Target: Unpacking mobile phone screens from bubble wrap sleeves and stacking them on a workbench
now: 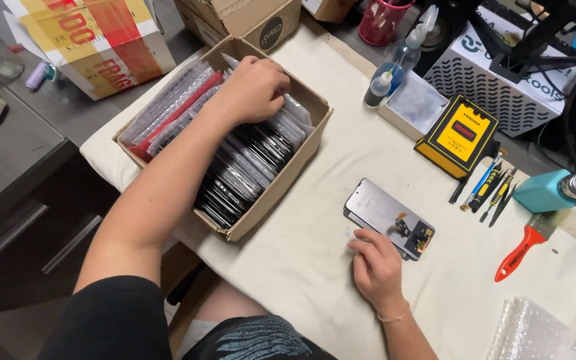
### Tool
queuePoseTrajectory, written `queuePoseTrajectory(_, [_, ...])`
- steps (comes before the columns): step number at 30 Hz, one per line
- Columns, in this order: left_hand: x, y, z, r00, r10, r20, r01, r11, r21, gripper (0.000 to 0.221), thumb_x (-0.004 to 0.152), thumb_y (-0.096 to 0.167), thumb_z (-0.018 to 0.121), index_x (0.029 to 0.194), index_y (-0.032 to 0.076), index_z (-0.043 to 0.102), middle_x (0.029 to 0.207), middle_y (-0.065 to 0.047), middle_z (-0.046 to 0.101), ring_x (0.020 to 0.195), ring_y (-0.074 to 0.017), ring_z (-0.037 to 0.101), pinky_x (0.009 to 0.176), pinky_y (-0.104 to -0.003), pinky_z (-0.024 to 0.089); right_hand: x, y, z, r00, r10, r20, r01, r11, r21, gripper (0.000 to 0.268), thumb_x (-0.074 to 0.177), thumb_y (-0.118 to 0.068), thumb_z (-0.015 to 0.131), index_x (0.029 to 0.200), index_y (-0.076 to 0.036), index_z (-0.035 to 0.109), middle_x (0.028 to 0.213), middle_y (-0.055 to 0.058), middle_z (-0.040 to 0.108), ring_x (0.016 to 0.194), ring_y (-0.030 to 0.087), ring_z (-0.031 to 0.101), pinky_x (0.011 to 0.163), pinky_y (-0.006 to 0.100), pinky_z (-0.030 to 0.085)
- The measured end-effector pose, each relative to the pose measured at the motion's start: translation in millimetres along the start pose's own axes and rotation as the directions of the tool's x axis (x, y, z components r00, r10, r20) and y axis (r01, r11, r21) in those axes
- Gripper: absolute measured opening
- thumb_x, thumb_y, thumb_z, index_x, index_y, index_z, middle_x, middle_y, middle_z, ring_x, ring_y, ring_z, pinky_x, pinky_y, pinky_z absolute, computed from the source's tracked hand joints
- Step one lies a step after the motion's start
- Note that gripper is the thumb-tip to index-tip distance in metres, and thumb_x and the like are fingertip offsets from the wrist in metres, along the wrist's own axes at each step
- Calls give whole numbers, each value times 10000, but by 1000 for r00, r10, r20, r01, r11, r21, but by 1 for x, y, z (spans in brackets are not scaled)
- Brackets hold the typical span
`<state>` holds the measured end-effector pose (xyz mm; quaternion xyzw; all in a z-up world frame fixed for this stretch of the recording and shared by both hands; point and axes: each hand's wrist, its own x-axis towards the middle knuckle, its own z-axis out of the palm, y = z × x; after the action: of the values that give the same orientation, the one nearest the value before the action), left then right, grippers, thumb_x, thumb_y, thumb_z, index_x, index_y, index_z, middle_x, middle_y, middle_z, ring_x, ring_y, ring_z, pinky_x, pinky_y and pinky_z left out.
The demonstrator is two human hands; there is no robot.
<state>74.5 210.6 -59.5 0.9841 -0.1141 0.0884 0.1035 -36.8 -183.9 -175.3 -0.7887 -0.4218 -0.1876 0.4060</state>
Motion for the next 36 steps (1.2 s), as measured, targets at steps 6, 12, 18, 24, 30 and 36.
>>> queuePoseTrajectory(6, [-20, 46, -54, 830, 106, -547, -184, 979, -89, 360, 916, -123, 593, 1201, 90, 644, 1083, -94, 640, 1016, -292, 544, 899, -424, 371, 21, -17, -18, 987, 147, -62, -137, 979, 149, 258, 892, 129, 483, 841, -20, 687, 1048, 160, 689, 910, 260, 682, 831, 320, 562])
queuePoseTrajectory(12, [-38, 164, -79, 788, 231, -571, -357, 927, -117, 392, 949, -46, 623, 1290, 145, 611, 1070, -85, 638, 947, -265, 562, 778, -409, 404, 90, -60, -80, 907, 232, -351, -80, 913, 399, 173, 999, 97, 488, 1143, 47, 569, 1201, 240, 587, 1094, 342, 654, 1000, 402, 625])
queuePoseTrajectory(18, [-29, 209, -78, 787, 416, -455, -544, 816, -194, 486, 805, -100, 542, 1231, 117, 630, 1089, -80, 631, 898, -316, 530, 772, -430, 380, 88, -67, -126, 902, 353, -250, -267, 909, 319, 152, 978, 90, 550, 939, 2, 668, 1072, 175, 679, 1030, 257, 664, 903, 308, 531])
queuePoseTrajectory(24, [-21, 238, -39, 879, 307, -365, -446, 803, -396, 488, 825, -47, 525, 1259, 145, 633, 1045, -62, 604, 933, -294, 548, 821, -428, 384, 79, -49, -159, 908, 406, -100, -356, 876, 327, 138, 942, 71, 633, 982, -57, 665, 1150, 156, 683, 1113, 260, 675, 981, 344, 561])
queuePoseTrajectory(30, [3, 250, -7, 860, 384, -338, -498, 775, -388, 436, 867, 3, 549, 1264, 154, 651, 996, -57, 609, 881, -302, 569, 775, -440, 389, 88, -38, -172, 801, 596, -59, -560, 780, 278, 364, 794, 10, 782, 1133, -33, 660, 1309, 209, 687, 1082, 245, 733, 1005, 338, 621])
queuePoseTrajectory(36, [16, 253, -2, 869, 388, -306, -486, 784, -386, 468, 885, -65, 533, 1298, 121, 651, 996, -49, 643, 955, -242, 605, 882, -371, 423, 68, 3, -158, 737, 671, 75, -658, 689, 303, 165, 864, -4, 782, 1028, 10, 784, 948, 120, 760, 877, 169, 713, 799, 420, 635])
